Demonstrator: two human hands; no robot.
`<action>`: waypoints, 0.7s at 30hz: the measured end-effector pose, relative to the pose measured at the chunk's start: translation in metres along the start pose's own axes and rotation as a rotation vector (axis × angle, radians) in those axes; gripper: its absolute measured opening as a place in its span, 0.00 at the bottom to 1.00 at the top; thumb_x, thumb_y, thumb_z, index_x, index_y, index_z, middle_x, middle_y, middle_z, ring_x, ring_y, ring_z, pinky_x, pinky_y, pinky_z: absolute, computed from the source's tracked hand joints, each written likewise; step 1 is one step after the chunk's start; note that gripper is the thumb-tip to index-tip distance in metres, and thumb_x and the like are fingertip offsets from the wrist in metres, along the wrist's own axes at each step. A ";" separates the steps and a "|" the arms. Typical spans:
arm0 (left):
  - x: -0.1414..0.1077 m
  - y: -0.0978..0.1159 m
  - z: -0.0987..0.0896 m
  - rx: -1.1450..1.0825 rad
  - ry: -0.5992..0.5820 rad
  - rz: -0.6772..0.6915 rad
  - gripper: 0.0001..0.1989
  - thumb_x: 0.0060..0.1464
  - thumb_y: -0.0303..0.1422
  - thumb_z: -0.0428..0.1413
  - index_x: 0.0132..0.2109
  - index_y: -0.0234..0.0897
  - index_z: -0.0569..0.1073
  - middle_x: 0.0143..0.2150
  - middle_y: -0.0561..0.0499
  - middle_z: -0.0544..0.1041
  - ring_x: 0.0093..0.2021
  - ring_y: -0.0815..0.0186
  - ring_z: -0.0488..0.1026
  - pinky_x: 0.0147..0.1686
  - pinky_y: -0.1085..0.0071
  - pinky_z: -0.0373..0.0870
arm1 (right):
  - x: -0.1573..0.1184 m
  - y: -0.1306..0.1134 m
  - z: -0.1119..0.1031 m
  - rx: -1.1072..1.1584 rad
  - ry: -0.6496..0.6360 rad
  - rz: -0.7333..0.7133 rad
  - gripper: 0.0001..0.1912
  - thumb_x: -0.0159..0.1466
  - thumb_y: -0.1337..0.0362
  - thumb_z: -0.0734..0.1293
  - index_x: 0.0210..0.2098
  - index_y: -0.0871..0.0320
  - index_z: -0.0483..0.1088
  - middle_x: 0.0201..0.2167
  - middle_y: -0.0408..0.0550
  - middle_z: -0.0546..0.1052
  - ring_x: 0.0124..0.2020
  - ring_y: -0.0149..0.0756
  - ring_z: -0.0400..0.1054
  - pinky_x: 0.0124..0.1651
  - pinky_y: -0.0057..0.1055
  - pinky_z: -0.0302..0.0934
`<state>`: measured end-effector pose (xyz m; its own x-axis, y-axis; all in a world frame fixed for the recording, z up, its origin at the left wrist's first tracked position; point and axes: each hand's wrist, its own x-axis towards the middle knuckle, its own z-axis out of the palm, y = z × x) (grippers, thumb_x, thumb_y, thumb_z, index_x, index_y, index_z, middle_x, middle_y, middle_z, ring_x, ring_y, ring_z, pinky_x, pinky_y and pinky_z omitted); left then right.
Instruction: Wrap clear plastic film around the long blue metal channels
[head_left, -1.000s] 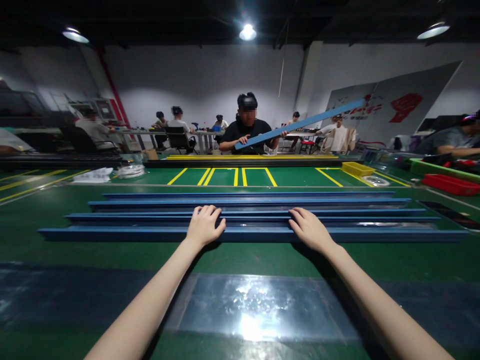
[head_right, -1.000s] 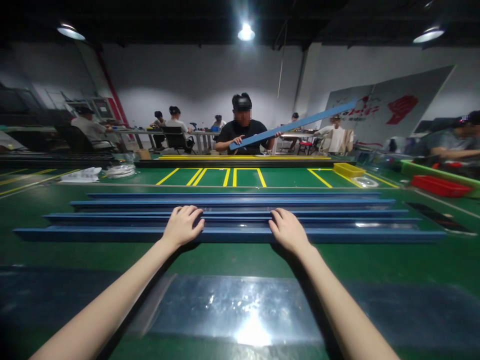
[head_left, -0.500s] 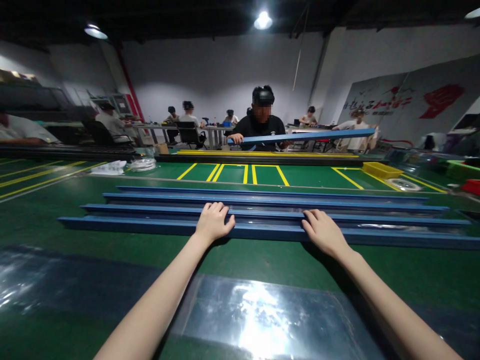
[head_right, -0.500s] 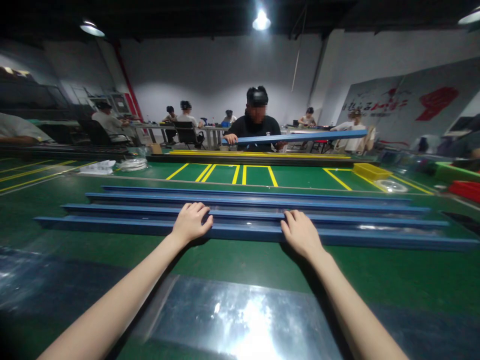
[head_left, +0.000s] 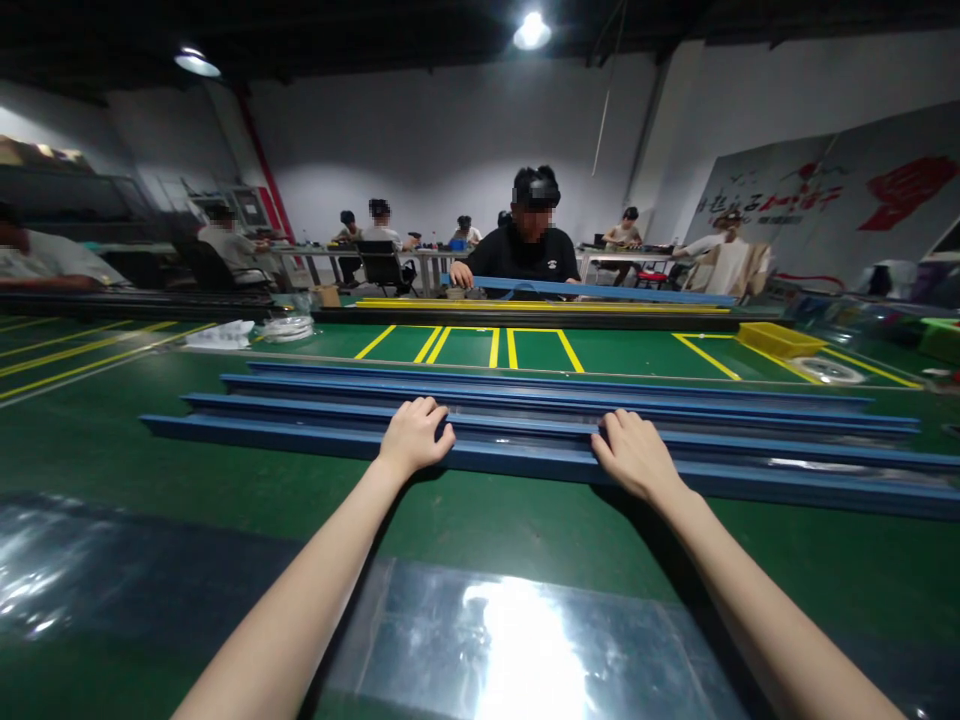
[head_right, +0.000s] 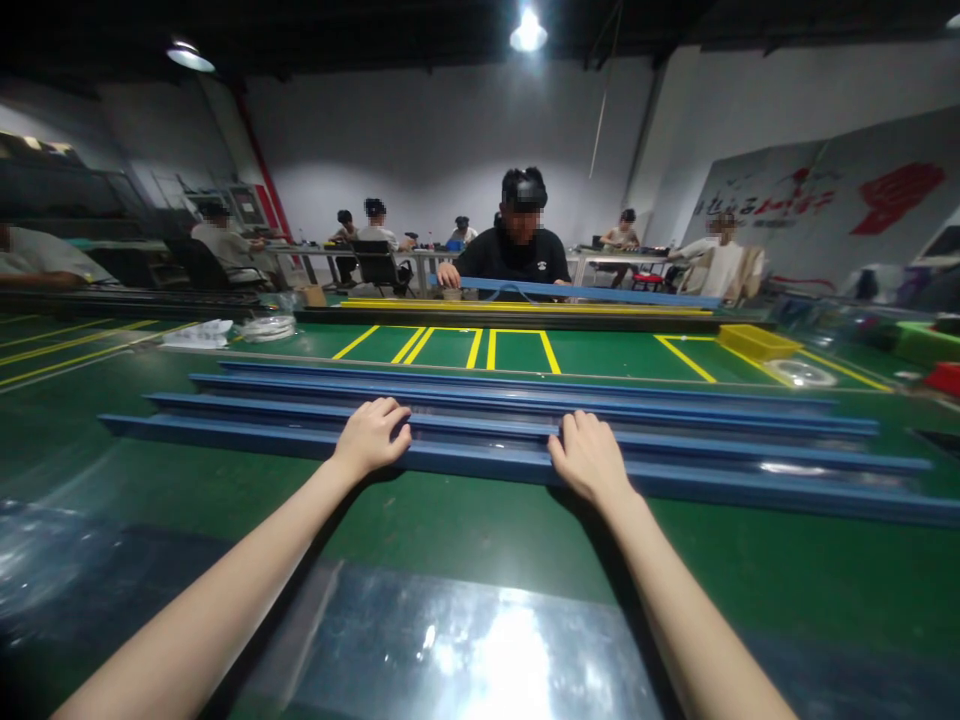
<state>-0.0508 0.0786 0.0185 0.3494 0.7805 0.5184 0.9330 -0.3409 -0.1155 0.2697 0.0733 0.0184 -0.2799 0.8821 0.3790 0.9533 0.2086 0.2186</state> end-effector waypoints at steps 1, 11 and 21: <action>0.000 0.000 0.000 -0.001 0.002 -0.010 0.15 0.51 0.35 0.43 0.39 0.36 0.71 0.36 0.46 0.71 0.38 0.60 0.66 0.38 0.66 0.60 | 0.000 -0.001 0.001 0.009 0.010 0.003 0.15 0.62 0.59 0.51 0.34 0.60 0.64 0.32 0.54 0.69 0.36 0.42 0.60 0.37 0.34 0.50; 0.001 0.003 -0.003 0.040 -0.023 -0.021 0.12 0.51 0.34 0.45 0.36 0.35 0.70 0.36 0.46 0.71 0.39 0.59 0.65 0.38 0.65 0.60 | -0.001 0.000 0.000 0.042 0.005 0.007 0.16 0.62 0.55 0.51 0.32 0.59 0.63 0.33 0.53 0.69 0.36 0.42 0.60 0.36 0.35 0.50; 0.056 0.015 -0.001 -0.033 -0.195 -0.045 0.15 0.56 0.32 0.41 0.33 0.35 0.71 0.37 0.46 0.72 0.40 0.61 0.67 0.39 0.66 0.62 | 0.025 0.028 0.002 0.206 0.018 0.026 0.15 0.62 0.57 0.52 0.39 0.58 0.65 0.39 0.53 0.70 0.40 0.41 0.63 0.37 0.34 0.54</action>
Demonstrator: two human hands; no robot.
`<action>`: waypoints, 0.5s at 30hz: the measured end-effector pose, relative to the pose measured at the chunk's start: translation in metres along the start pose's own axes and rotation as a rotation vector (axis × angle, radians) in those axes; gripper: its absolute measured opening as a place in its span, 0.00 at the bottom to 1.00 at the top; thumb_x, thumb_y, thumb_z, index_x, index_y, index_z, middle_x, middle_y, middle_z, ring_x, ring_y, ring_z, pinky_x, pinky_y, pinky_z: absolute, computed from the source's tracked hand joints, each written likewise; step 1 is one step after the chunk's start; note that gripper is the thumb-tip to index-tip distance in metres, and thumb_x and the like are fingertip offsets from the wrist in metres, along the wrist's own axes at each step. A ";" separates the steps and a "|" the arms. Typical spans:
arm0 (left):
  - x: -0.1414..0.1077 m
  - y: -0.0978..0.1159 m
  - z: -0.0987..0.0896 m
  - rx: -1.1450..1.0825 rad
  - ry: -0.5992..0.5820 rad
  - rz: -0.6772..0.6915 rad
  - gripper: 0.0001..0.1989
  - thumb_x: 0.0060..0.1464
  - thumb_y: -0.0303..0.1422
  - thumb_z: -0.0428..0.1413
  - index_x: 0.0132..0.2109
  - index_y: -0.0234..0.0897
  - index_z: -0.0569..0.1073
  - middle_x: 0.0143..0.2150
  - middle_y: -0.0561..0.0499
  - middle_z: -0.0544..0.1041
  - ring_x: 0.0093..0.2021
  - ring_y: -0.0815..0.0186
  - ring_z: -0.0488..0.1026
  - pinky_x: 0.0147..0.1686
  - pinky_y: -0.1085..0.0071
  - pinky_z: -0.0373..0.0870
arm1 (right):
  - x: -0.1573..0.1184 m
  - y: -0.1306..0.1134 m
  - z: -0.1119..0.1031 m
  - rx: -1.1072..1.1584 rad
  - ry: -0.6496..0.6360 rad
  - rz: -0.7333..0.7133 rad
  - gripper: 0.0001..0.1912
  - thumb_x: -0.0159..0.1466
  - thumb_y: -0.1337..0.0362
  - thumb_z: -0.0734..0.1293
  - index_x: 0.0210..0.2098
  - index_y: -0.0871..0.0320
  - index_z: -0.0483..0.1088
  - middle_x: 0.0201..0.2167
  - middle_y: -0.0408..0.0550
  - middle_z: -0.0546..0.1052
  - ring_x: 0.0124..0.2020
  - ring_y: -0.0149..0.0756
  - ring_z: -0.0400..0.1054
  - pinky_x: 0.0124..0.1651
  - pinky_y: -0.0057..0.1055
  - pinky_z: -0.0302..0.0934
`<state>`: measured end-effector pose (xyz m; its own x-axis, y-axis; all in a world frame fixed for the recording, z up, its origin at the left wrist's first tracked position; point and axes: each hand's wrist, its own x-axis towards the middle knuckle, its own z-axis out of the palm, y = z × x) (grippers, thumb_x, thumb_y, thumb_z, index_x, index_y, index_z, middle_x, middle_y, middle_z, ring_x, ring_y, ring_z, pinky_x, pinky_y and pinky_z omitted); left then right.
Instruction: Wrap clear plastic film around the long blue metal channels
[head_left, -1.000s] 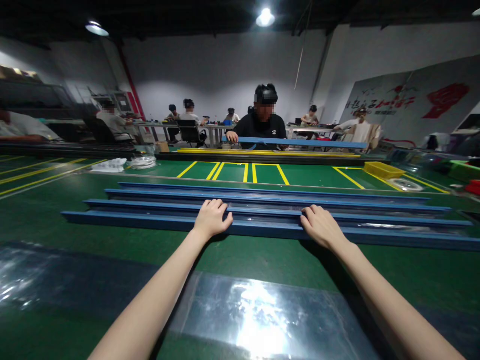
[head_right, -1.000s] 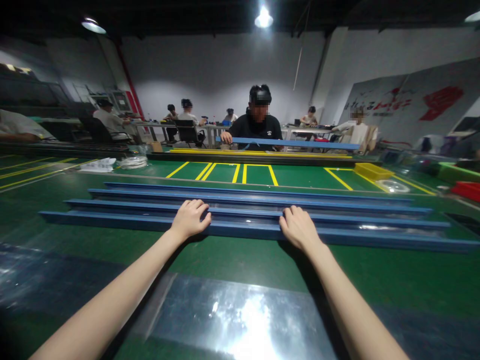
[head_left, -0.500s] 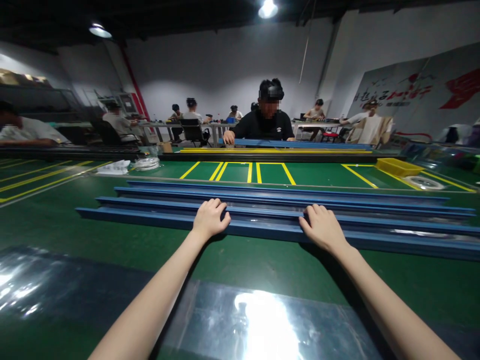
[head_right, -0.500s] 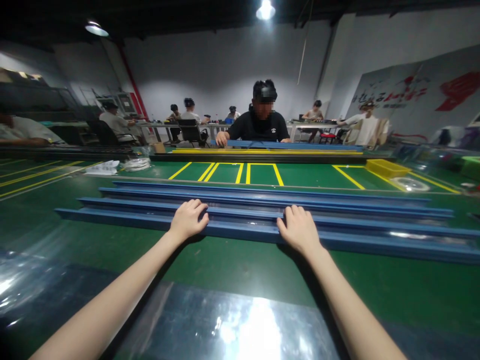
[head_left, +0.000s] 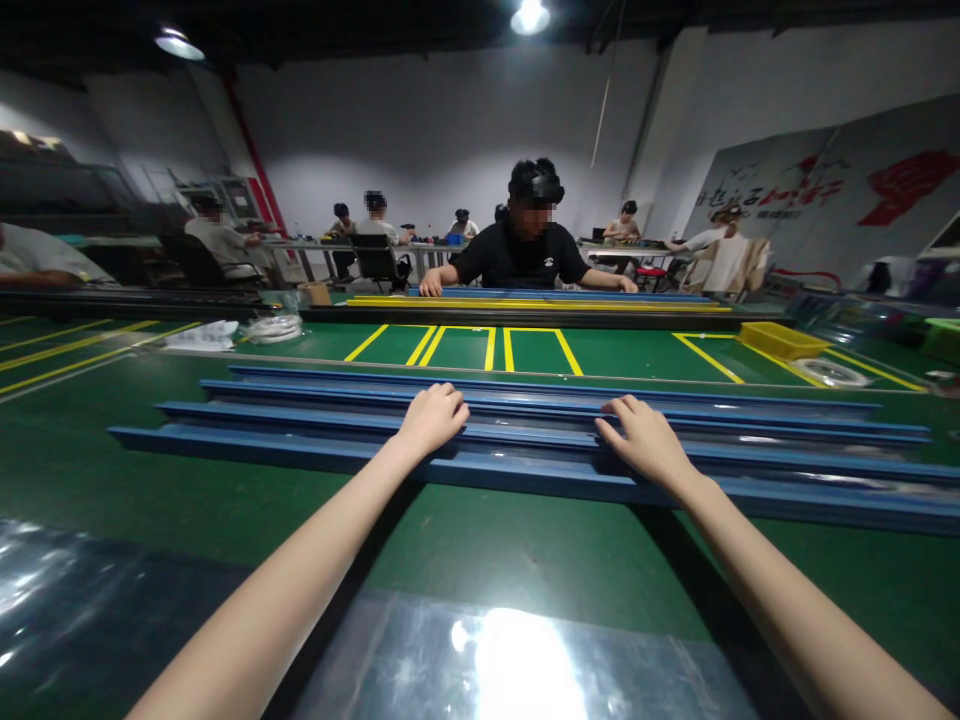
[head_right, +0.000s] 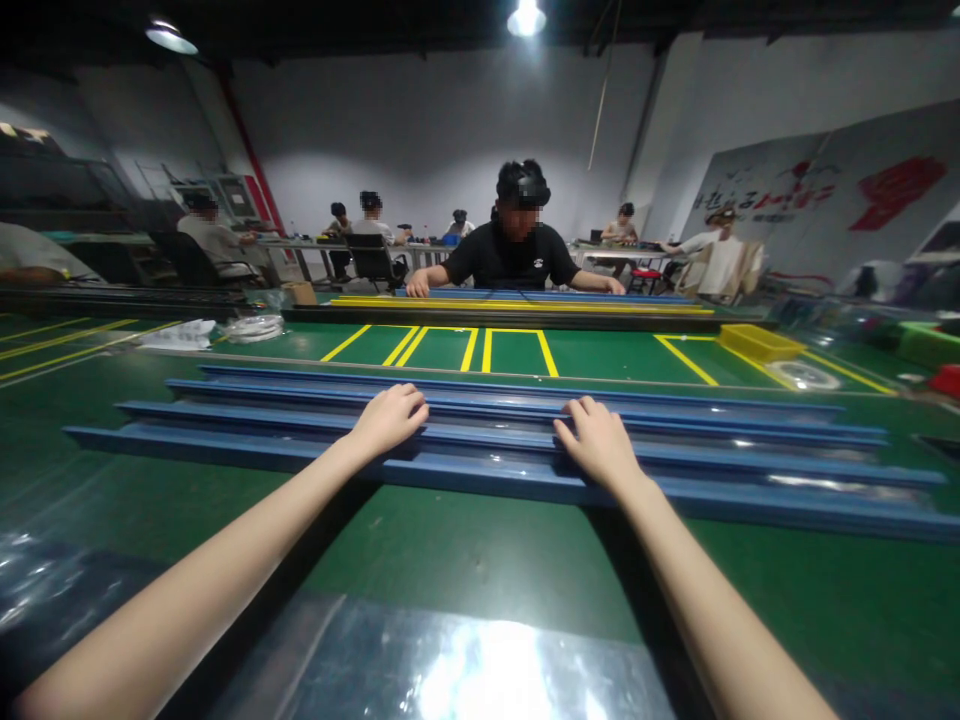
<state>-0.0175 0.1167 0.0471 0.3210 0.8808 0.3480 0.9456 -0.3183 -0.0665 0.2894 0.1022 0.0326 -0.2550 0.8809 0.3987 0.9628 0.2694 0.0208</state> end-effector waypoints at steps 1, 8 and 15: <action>0.007 0.005 0.002 -0.010 0.000 0.005 0.14 0.55 0.32 0.41 0.36 0.36 0.71 0.39 0.46 0.72 0.41 0.60 0.67 0.40 0.66 0.62 | 0.005 0.004 0.002 -0.004 0.005 0.000 0.16 0.62 0.56 0.53 0.39 0.58 0.65 0.39 0.53 0.70 0.40 0.42 0.63 0.37 0.34 0.55; 0.049 0.026 0.023 -0.119 -0.049 0.055 0.18 0.57 0.35 0.41 0.52 0.35 0.64 0.55 0.46 0.65 0.55 0.61 0.59 0.51 0.65 0.56 | 0.037 0.015 0.021 0.004 -0.057 -0.025 0.22 0.63 0.56 0.51 0.50 0.60 0.63 0.51 0.55 0.67 0.50 0.44 0.60 0.47 0.38 0.56; 0.070 0.024 0.046 -0.219 -0.226 0.123 0.30 0.56 0.49 0.39 0.59 0.35 0.55 0.61 0.46 0.56 0.62 0.60 0.49 0.57 0.60 0.48 | 0.058 0.005 0.039 0.062 -0.168 -0.045 0.28 0.62 0.51 0.51 0.55 0.62 0.58 0.57 0.55 0.60 0.58 0.44 0.51 0.56 0.43 0.49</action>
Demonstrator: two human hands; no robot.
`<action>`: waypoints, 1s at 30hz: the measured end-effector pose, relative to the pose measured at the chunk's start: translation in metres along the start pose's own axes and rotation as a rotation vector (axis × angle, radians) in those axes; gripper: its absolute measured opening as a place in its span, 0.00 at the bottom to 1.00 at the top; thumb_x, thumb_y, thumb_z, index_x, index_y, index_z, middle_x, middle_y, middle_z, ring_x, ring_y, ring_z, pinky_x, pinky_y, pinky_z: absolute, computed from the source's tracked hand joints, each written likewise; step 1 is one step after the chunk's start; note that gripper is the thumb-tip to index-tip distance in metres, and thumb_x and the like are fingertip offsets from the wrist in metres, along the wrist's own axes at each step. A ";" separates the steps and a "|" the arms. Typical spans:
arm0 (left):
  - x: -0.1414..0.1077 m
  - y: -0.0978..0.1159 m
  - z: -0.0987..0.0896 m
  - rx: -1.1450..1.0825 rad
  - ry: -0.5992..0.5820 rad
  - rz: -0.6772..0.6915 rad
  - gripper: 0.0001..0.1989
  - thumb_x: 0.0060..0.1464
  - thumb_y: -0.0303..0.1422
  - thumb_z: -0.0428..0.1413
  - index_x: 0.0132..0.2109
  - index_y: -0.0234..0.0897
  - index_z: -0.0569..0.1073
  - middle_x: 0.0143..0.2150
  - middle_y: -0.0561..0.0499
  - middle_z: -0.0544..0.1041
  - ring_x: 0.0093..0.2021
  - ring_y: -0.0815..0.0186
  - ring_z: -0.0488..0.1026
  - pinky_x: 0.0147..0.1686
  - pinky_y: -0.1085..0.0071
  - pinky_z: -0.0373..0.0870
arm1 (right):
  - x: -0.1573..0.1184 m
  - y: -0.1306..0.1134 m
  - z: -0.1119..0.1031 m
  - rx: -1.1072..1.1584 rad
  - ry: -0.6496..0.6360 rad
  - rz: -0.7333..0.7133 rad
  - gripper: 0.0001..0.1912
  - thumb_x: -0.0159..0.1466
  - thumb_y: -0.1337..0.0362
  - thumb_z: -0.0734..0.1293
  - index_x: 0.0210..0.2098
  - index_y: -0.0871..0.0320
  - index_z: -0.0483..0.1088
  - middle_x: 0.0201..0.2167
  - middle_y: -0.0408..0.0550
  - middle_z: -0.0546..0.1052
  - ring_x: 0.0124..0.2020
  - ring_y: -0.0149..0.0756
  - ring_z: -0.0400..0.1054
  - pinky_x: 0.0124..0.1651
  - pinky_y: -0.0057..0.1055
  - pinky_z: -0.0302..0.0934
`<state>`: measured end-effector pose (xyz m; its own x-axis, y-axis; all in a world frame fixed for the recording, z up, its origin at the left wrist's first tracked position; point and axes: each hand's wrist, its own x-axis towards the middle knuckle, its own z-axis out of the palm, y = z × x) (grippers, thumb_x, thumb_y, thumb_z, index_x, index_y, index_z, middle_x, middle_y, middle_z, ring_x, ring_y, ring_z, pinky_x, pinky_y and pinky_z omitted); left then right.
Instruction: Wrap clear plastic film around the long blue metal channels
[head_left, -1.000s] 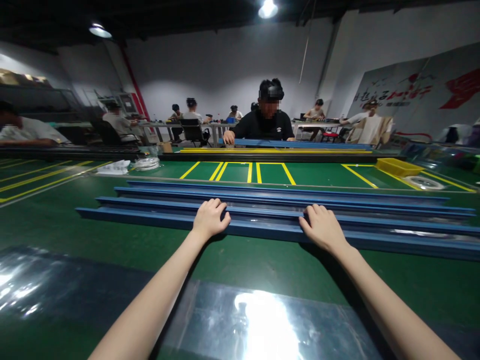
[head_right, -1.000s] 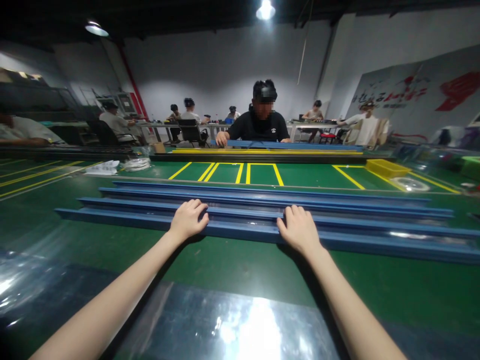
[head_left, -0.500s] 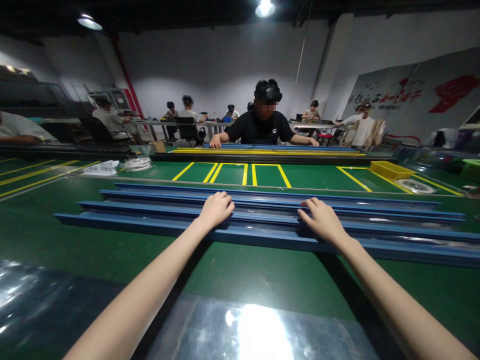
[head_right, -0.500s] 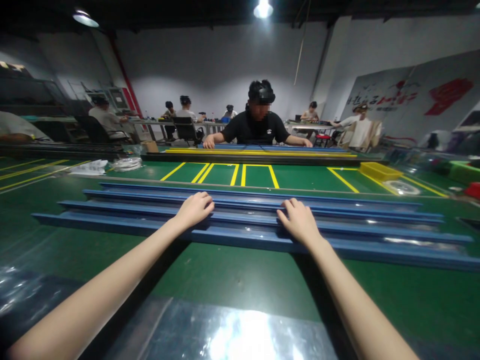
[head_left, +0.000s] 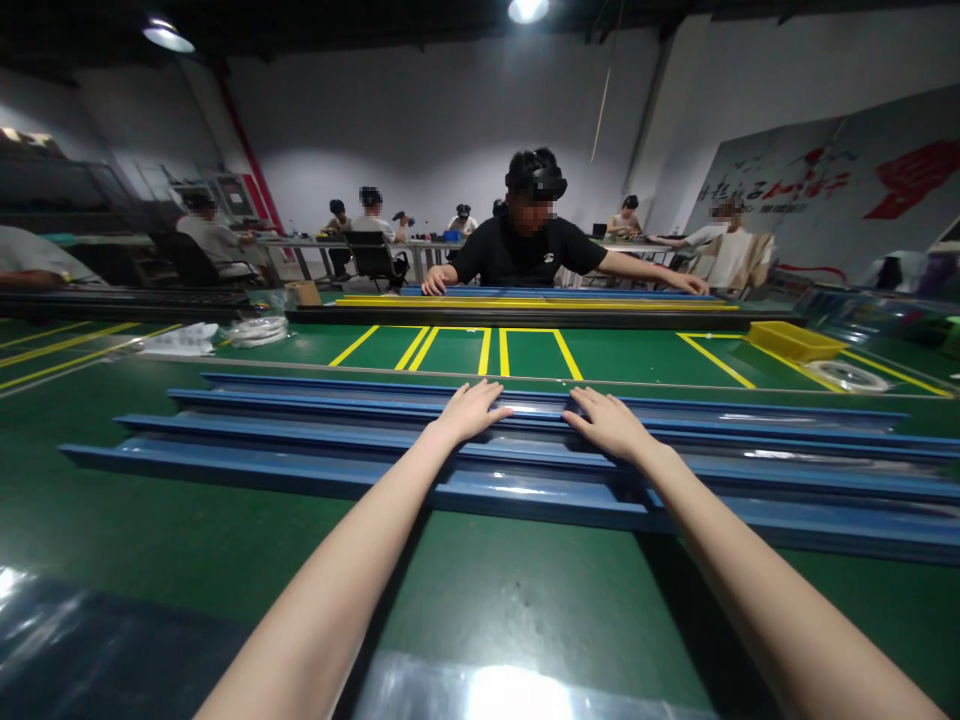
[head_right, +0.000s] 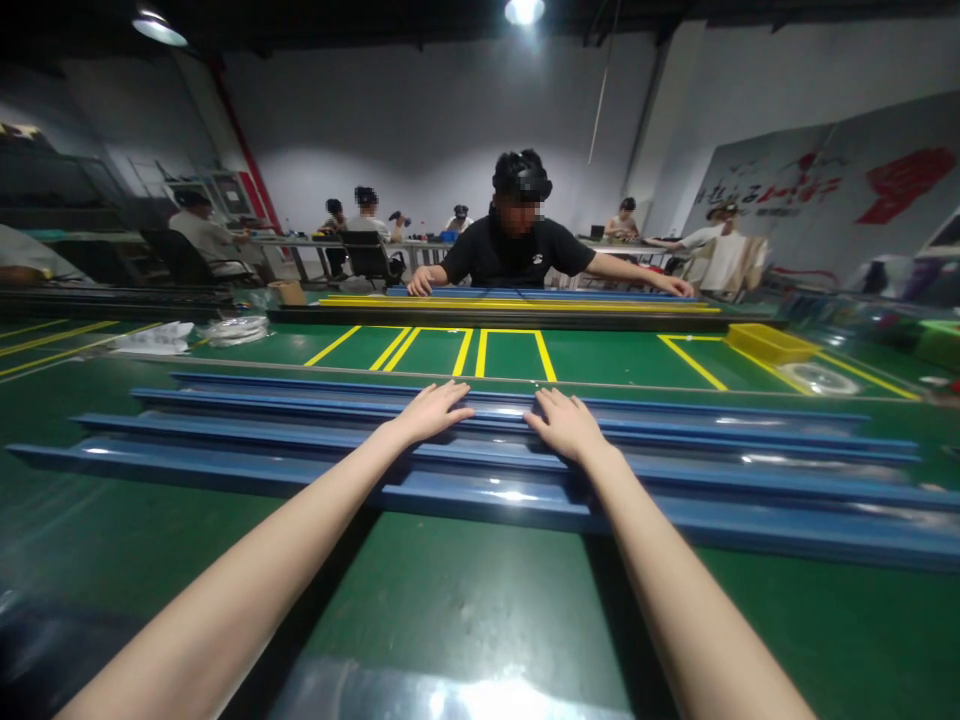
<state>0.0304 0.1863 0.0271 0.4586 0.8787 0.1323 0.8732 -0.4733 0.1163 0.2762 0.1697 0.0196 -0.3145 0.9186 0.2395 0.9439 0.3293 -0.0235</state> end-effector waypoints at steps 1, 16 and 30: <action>0.002 -0.002 0.000 -0.012 -0.027 0.010 0.31 0.55 0.51 0.39 0.59 0.36 0.55 0.62 0.46 0.55 0.62 0.60 0.48 0.58 0.59 0.47 | 0.003 0.001 0.001 0.013 -0.018 -0.008 0.29 0.62 0.50 0.51 0.55 0.62 0.58 0.57 0.56 0.60 0.58 0.43 0.51 0.56 0.43 0.48; 0.025 -0.010 -0.006 -0.016 -0.159 0.020 0.42 0.44 0.59 0.45 0.60 0.37 0.54 0.57 0.44 0.63 0.57 0.56 0.58 0.54 0.60 0.53 | 0.028 0.013 -0.007 -0.036 -0.095 -0.178 0.30 0.57 0.43 0.55 0.43 0.62 0.67 0.42 0.59 0.72 0.45 0.47 0.66 0.43 0.37 0.60; 0.020 0.000 -0.019 0.218 -0.033 0.013 0.36 0.39 0.53 0.56 0.55 0.43 0.59 0.49 0.45 0.69 0.48 0.54 0.66 0.42 0.63 0.62 | 0.029 0.011 0.001 -0.076 0.142 -0.178 0.34 0.54 0.40 0.56 0.47 0.60 0.64 0.40 0.57 0.72 0.41 0.47 0.64 0.40 0.37 0.56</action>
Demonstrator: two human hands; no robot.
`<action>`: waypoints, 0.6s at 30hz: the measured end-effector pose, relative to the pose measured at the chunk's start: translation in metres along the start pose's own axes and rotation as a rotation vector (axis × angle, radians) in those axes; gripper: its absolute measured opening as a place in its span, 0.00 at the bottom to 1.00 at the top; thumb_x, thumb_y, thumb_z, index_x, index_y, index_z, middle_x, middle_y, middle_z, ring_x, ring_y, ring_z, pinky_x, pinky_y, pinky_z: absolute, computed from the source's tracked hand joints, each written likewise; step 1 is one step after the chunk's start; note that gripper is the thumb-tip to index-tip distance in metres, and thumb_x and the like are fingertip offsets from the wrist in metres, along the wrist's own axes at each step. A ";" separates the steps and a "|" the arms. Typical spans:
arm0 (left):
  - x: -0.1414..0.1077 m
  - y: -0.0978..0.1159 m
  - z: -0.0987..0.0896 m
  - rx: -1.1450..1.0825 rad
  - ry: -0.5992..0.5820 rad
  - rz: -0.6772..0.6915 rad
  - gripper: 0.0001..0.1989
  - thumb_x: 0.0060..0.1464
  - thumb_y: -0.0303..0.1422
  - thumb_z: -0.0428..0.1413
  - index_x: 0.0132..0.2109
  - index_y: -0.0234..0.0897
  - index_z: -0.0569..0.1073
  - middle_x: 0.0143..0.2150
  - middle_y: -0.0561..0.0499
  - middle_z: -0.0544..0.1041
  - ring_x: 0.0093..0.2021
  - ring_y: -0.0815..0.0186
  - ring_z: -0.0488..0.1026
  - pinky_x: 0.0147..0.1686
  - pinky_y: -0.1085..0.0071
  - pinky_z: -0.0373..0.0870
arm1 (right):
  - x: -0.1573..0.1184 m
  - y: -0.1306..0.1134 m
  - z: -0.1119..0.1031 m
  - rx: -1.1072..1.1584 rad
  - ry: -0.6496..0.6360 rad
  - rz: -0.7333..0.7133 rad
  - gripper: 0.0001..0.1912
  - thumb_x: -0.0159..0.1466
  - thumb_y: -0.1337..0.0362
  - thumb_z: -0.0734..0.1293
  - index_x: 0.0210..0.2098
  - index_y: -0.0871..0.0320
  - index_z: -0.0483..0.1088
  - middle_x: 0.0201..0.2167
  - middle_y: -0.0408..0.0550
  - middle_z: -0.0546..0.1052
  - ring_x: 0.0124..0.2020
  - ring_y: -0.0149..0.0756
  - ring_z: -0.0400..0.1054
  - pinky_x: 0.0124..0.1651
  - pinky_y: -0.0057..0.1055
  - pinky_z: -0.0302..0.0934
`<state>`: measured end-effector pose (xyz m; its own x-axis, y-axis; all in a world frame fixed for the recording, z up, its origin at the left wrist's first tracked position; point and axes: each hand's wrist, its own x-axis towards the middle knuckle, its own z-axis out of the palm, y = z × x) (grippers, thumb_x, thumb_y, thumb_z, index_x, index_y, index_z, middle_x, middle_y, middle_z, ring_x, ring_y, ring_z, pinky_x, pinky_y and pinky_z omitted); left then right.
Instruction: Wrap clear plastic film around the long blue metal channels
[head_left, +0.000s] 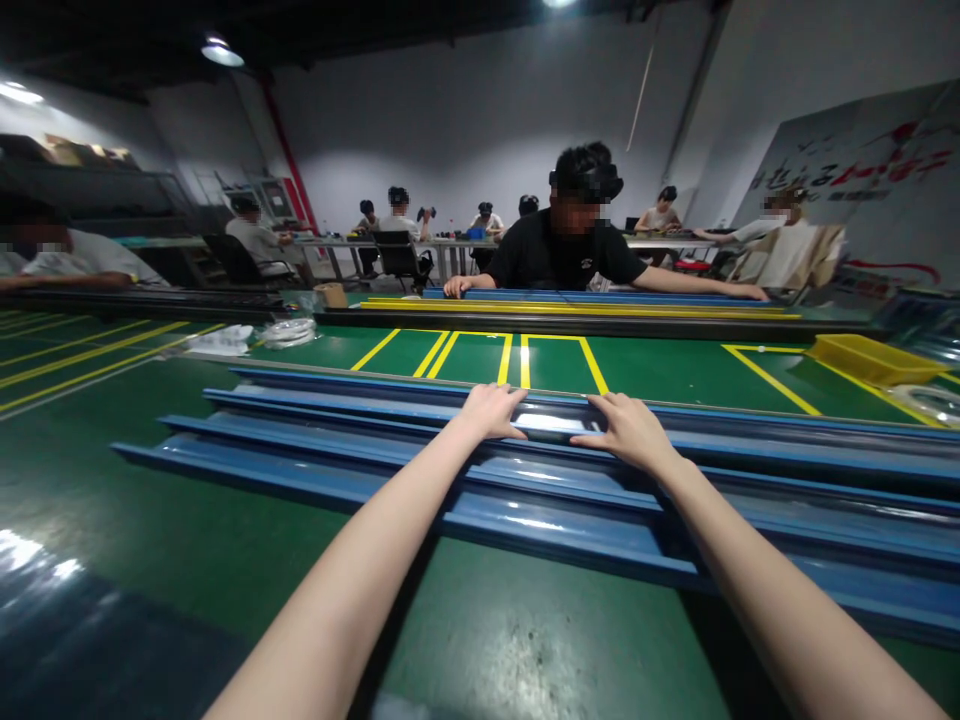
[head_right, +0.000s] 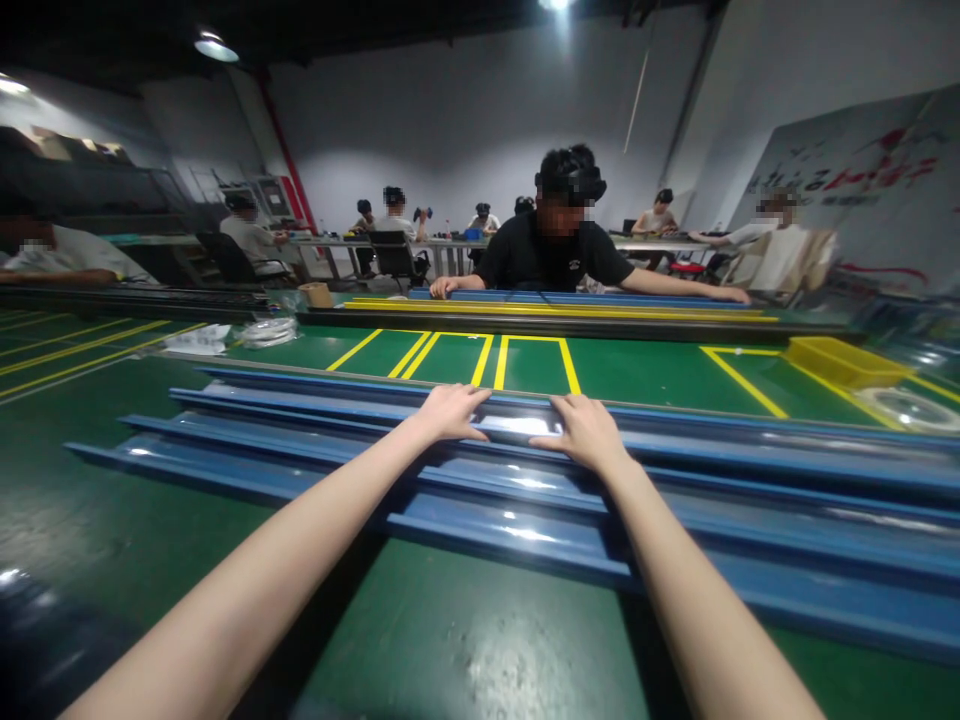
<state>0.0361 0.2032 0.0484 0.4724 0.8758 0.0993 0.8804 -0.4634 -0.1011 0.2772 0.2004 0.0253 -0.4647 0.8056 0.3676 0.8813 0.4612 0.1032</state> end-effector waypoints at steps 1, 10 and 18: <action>-0.003 0.000 -0.004 0.015 0.019 0.000 0.36 0.40 0.51 0.56 0.55 0.43 0.59 0.49 0.45 0.69 0.48 0.53 0.66 0.42 0.63 0.62 | -0.002 -0.002 -0.003 -0.021 0.048 -0.001 0.33 0.55 0.40 0.56 0.48 0.60 0.64 0.39 0.56 0.72 0.40 0.46 0.64 0.40 0.37 0.55; -0.037 -0.009 -0.072 0.252 0.243 0.121 0.36 0.43 0.52 0.54 0.56 0.38 0.58 0.44 0.43 0.70 0.44 0.55 0.67 0.36 0.68 0.59 | -0.008 -0.029 -0.073 -0.217 0.269 -0.043 0.37 0.55 0.39 0.53 0.47 0.64 0.65 0.35 0.58 0.71 0.38 0.46 0.61 0.38 0.36 0.48; -0.094 0.009 -0.114 0.318 0.296 0.190 0.37 0.44 0.55 0.50 0.56 0.37 0.57 0.44 0.43 0.69 0.43 0.57 0.67 0.35 0.69 0.57 | -0.046 -0.058 -0.122 -0.224 0.298 -0.049 0.37 0.55 0.38 0.53 0.48 0.64 0.64 0.33 0.57 0.72 0.35 0.45 0.62 0.36 0.35 0.49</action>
<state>0.0044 0.1016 0.1508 0.6561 0.6821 0.3229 0.7424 -0.5065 -0.4385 0.2580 0.0913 0.1154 -0.4907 0.6256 0.6064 0.8707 0.3774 0.3152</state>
